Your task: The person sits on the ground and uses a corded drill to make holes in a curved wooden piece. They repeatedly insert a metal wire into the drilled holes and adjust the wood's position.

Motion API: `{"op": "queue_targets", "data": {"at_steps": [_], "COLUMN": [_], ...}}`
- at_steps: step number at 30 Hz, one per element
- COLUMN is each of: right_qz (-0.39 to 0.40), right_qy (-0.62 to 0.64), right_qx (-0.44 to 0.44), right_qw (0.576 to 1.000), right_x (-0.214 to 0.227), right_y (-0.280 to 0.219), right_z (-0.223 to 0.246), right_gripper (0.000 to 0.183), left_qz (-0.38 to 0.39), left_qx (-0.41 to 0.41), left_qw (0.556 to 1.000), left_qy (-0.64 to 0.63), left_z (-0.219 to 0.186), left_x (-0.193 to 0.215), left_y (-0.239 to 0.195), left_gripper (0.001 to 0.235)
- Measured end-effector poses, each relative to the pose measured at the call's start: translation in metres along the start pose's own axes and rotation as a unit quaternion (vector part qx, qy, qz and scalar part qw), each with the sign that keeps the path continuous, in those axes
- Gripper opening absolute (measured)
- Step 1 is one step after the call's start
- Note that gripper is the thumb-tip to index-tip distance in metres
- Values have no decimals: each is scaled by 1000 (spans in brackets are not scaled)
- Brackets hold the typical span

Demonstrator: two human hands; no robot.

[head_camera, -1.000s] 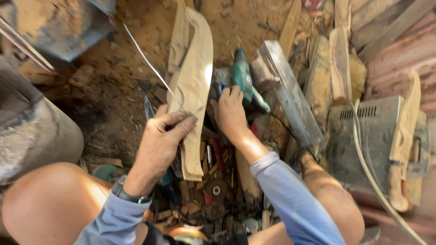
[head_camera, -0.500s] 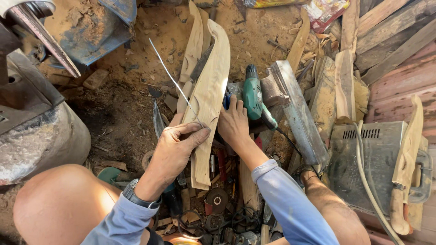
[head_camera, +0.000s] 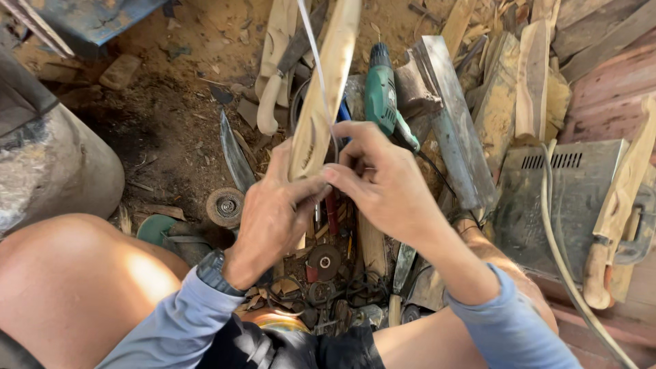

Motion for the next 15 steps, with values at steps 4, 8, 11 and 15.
{"op": "queue_targets", "data": {"at_steps": [4,8,11,15], "right_qz": [-85,-126,-44,280], "right_qy": [-48,135,190,96], "right_qx": [79,-213,-291,-416], "right_qw": [992,959,937,859], "right_x": [0,39,25,-83], "right_y": [-6,-31,-43,-95], "right_z": [11,-71,-116,-162], "right_gripper": [14,23,30,30], "left_qz": [33,-5,-17,-31], "left_qx": [-59,33,181,178], "left_qw": [996,966,881,838], "left_qy": [-58,-257,-437,-515], "left_z": [-16,8,40,47], "left_x": [-8,-2,-2,-1], "left_y": [-5,-3,-3,4], "left_gripper": [23,61,77,78]}}
Point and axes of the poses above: each hand's wrist, its own y-axis towards the middle knuckle, its own x-axis out of the back of the hand, z = x × y, the point moved 7 cm from there along y, towards the middle knuckle, and after that the axes turned 10 degrees about -y, right-handed, at the moved point
